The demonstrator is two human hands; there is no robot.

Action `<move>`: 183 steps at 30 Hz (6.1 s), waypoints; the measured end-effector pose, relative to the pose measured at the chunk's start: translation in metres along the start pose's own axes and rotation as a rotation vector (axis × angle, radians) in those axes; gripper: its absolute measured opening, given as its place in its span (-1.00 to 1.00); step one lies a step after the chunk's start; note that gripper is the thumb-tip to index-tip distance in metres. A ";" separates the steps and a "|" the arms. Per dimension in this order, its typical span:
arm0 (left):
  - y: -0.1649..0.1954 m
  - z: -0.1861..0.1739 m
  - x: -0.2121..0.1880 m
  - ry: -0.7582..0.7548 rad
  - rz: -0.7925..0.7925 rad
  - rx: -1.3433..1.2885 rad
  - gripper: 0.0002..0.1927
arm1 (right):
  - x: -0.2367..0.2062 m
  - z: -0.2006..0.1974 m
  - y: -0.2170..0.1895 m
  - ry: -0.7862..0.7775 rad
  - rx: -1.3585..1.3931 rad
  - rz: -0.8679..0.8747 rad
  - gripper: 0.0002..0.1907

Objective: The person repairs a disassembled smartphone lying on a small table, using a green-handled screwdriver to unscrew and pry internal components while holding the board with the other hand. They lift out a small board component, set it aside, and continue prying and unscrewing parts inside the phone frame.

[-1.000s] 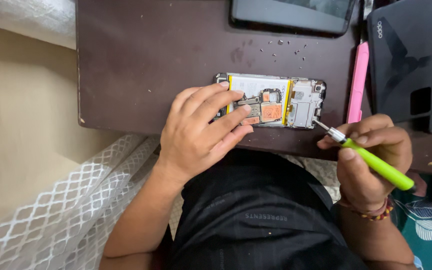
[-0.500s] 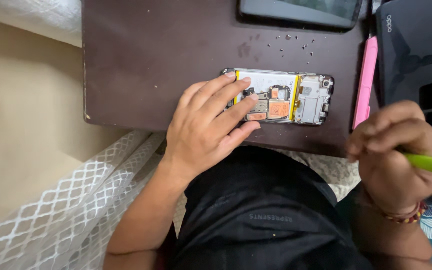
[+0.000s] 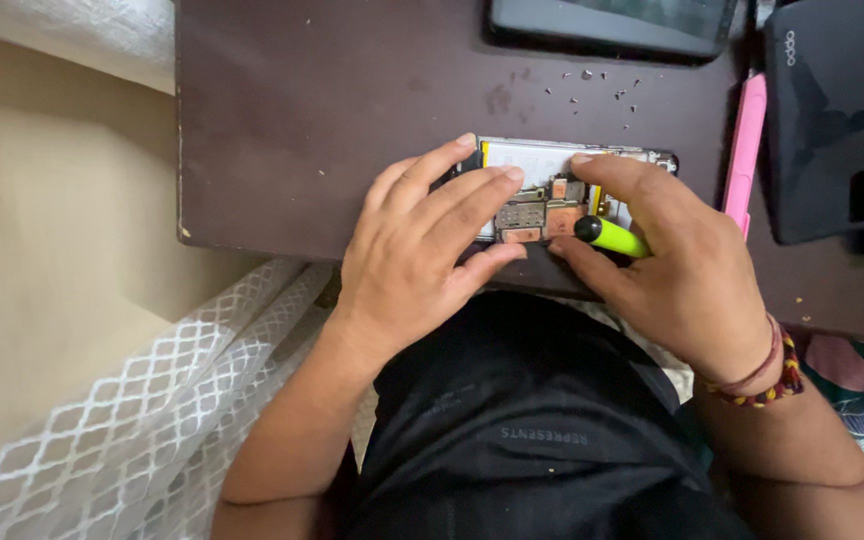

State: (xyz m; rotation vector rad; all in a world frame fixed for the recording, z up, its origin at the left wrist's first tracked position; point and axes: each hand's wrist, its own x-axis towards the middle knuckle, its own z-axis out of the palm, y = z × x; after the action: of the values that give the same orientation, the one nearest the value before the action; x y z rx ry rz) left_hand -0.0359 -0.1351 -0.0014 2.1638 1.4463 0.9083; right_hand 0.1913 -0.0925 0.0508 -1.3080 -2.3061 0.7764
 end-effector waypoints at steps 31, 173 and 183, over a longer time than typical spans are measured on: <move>0.025 0.004 -0.005 0.167 -0.122 -0.250 -0.74 | -0.038 0.010 -0.007 0.276 -0.054 0.007 -0.70; 0.032 0.012 -0.005 0.064 -0.330 -0.560 -0.74 | -0.025 0.030 0.011 0.271 0.461 0.247 -0.66; 0.032 0.012 -0.005 0.044 -0.413 -0.682 -0.71 | -0.018 0.023 0.005 0.264 0.228 0.040 -0.75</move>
State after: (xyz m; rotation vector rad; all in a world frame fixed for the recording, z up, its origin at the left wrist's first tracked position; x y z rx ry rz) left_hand -0.0077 -0.1515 0.0086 1.3044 1.2802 1.0872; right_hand 0.1907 -0.1124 0.0291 -1.2726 -1.9312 0.7996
